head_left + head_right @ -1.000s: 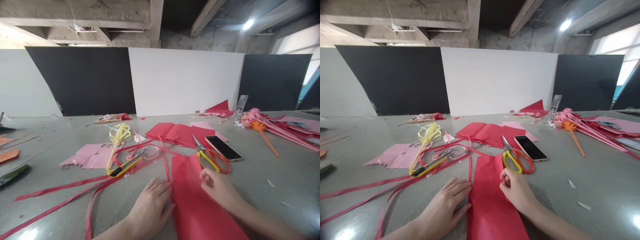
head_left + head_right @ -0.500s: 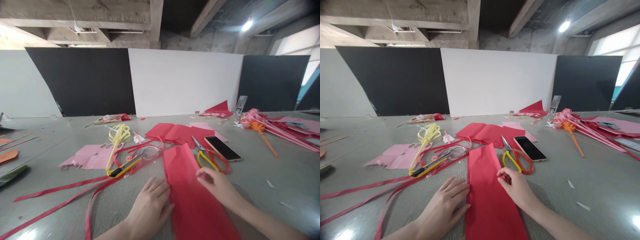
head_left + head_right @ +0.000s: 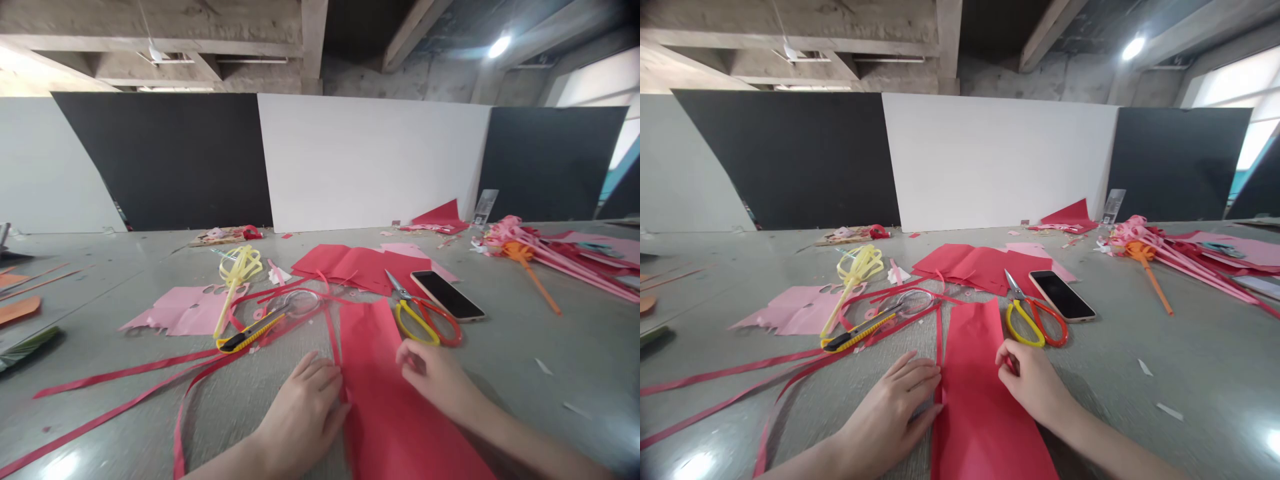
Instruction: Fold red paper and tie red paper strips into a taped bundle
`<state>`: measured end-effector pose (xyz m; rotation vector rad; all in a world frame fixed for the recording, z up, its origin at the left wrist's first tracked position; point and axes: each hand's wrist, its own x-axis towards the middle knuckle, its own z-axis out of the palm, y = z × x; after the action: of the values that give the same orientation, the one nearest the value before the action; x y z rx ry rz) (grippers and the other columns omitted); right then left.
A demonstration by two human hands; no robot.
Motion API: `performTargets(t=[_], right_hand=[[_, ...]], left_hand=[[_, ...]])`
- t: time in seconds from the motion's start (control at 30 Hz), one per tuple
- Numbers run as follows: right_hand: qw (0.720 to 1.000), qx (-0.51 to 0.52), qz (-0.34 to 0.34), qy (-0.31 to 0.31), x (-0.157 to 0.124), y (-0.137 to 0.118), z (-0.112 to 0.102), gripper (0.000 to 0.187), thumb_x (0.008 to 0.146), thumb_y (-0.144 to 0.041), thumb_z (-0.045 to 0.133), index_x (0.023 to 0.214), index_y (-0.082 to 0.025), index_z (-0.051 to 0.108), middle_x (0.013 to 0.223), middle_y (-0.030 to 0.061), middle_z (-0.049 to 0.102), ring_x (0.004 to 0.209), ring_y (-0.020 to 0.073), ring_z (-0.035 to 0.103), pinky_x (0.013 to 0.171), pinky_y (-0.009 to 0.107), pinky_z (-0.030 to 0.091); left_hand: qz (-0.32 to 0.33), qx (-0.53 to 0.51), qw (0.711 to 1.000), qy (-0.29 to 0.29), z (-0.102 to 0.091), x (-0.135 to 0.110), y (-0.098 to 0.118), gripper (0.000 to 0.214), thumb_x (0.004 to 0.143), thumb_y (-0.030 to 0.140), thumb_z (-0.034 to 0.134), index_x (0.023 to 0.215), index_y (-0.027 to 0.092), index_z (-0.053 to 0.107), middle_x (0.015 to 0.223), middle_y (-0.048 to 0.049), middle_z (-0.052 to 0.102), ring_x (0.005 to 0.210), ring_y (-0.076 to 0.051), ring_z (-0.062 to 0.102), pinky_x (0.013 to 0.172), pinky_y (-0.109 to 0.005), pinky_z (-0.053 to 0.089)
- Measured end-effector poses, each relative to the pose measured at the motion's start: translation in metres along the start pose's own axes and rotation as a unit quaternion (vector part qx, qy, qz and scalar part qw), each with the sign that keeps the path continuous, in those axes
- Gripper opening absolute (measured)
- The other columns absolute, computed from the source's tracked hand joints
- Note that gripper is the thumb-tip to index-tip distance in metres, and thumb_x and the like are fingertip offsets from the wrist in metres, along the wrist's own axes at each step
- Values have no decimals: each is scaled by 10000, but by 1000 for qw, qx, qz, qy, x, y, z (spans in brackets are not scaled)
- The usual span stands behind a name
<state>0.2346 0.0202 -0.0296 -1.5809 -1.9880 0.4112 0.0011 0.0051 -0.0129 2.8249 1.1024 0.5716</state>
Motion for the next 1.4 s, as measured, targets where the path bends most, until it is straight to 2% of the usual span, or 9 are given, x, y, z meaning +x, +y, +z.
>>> performTargets(t=[0.17, 0.3, 0.4, 0.53, 0.67, 0.77, 0.93, 1.13, 1.4], right_hand=[[1000, -13, 1, 1, -1, -3, -2, 142, 627, -59, 413, 611, -197, 442, 499, -52, 446, 477, 108, 454, 462, 196, 334], [1000, 9, 13, 4, -1, 0, -2, 127, 645, -82, 407, 632, -198, 456, 524, -42, 481, 497, 116, 482, 486, 210, 360], [998, 59, 17, 19, 1, 7, -2, 118, 727, -173, 403, 758, -192, 515, 652, 4, 568, 602, 145, 546, 547, 238, 412], [996, 82, 9, 30, 3, 13, -2, 255, 760, -251, 423, 986, -198, 529, 806, 37, 603, 724, 174, 573, 632, 276, 450], [997, 76, 8, 29, 5, 15, -2, 282, 770, -257, 410, 1022, -202, 525, 793, 33, 594, 716, 174, 568, 666, 296, 453], [997, 74, 15, 28, 5, 14, -2, 248, 771, -268, 421, 982, -204, 535, 775, 29, 593, 709, 171, 569, 655, 288, 449], [998, 61, 20, -2, 3, 13, -2, 148, 758, -218, 408, 796, -193, 550, 684, 21, 597, 631, 157, 569, 589, 261, 434], [1000, 7, 15, -21, 1, 2, -2, 174, 632, -46, 410, 674, -190, 499, 565, -26, 520, 546, 122, 512, 520, 214, 379], [999, -27, -7, -21, -2, -4, -4, 163, 602, -37, 414, 607, -197, 445, 507, -51, 452, 481, 104, 449, 464, 198, 328]], left_hand=[[2, 3, 1000, 2, 0, 0, 0, 224, 778, 164, 515, 990, 161, 586, 1002, -64, 627, 955, -224, 558, 966, -467, 333], [-5, 6, 1000, 7, 0, -1, 0, 241, 784, 178, 507, 1013, 174, 580, 1021, -62, 625, 965, -231, 555, 957, -477, 339], [-26, 2, 1000, 8, -1, -2, 0, 293, 776, 216, 522, 1065, 181, 555, 1081, -66, 602, 1005, -244, 533, 956, -487, 337], [-32, -5, 999, -2, -3, -2, -1, 419, 751, 275, 560, 1149, 160, 499, 1148, -96, 557, 1061, -264, 491, 956, -491, 335], [-2, -11, 1000, -6, -4, -1, 0, 288, 771, 209, 535, 1057, 185, 557, 1085, -67, 591, 1023, -241, 515, 953, -468, 346], [12, -5, 1000, -4, -3, -1, 0, 231, 782, 190, 522, 1004, 171, 582, 1032, -69, 614, 965, -234, 548, 948, -474, 350], [20, -2, 1000, 4, 0, -1, 0, 230, 766, 173, 534, 987, 143, 588, 997, -80, 623, 934, -235, 560, 939, -464, 367], [23, -5, 1000, 13, 2, -1, 0, 235, 759, 152, 529, 987, 140, 586, 984, -79, 623, 922, -228, 561, 933, -448, 377], [17, -2, 1000, 3, -1, -1, 1, 242, 776, 169, 508, 1004, 159, 588, 996, -78, 629, 940, -228, 563, 935, -445, 374]])
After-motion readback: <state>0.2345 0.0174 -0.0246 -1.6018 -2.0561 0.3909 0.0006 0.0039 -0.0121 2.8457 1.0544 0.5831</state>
